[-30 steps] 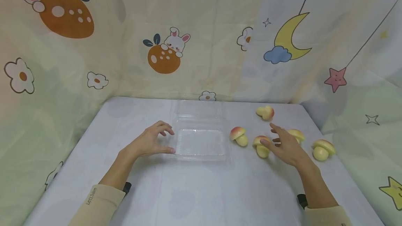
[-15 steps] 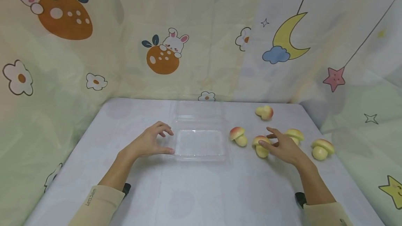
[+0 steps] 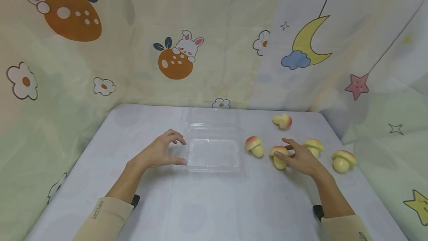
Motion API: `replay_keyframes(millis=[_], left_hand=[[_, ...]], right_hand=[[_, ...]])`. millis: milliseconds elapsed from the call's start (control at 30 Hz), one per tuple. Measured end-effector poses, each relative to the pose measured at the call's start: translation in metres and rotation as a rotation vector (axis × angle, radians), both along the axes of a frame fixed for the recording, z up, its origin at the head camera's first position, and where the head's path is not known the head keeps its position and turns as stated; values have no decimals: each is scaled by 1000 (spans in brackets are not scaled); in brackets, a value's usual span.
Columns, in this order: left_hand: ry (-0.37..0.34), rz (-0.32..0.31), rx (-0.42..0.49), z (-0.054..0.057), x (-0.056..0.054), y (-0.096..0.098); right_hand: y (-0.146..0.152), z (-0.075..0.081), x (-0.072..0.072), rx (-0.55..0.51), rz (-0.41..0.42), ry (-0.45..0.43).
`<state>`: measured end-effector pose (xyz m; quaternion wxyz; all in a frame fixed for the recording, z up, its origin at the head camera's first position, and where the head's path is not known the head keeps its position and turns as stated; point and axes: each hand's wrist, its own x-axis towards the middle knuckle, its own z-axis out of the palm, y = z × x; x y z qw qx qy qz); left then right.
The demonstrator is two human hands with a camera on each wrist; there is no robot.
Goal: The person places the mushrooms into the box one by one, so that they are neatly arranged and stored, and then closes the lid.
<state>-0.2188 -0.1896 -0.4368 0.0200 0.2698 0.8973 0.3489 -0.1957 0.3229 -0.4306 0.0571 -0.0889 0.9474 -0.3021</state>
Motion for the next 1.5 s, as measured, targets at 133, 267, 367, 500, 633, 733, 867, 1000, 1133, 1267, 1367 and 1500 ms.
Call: replay_keyframes(millis=[133,267,367,500,633,733,867,1000,1133,1267,1367,1500], left_hand=[[-4,3,7,3,2,1],[-14,10,15,2,4,1],[-26,19,20,2,7,0],[-22,27,16,1,8,-1],[-18,26,12,-1,9,-2],[-21,27,17,-2,9,-3],[-17,24,19,-3,7,-2],[-19,18,18,-1,7,0],[-27,17,29,3,8,1],[-25,2,36,3,8,1],[-29,3,33,2,6,0],[-49,17,27,1,7,-1]], right_hand=[[0,0,-1,-2,1,-5],[0,-2,-3,-5,6,-3],[-1,-3,-4,-15,8,-4],[-2,-4,-4,-27,7,1],[-3,-4,-4,-35,11,17],[-2,-3,-4,-45,24,29],[0,-3,-3,-52,10,49],[3,-3,-3,-78,-7,68],[3,-2,-3,-148,-7,47],[3,-2,-4,-255,-16,33],[3,-2,-5,-339,-13,32],[2,0,-8,-380,-12,25]])
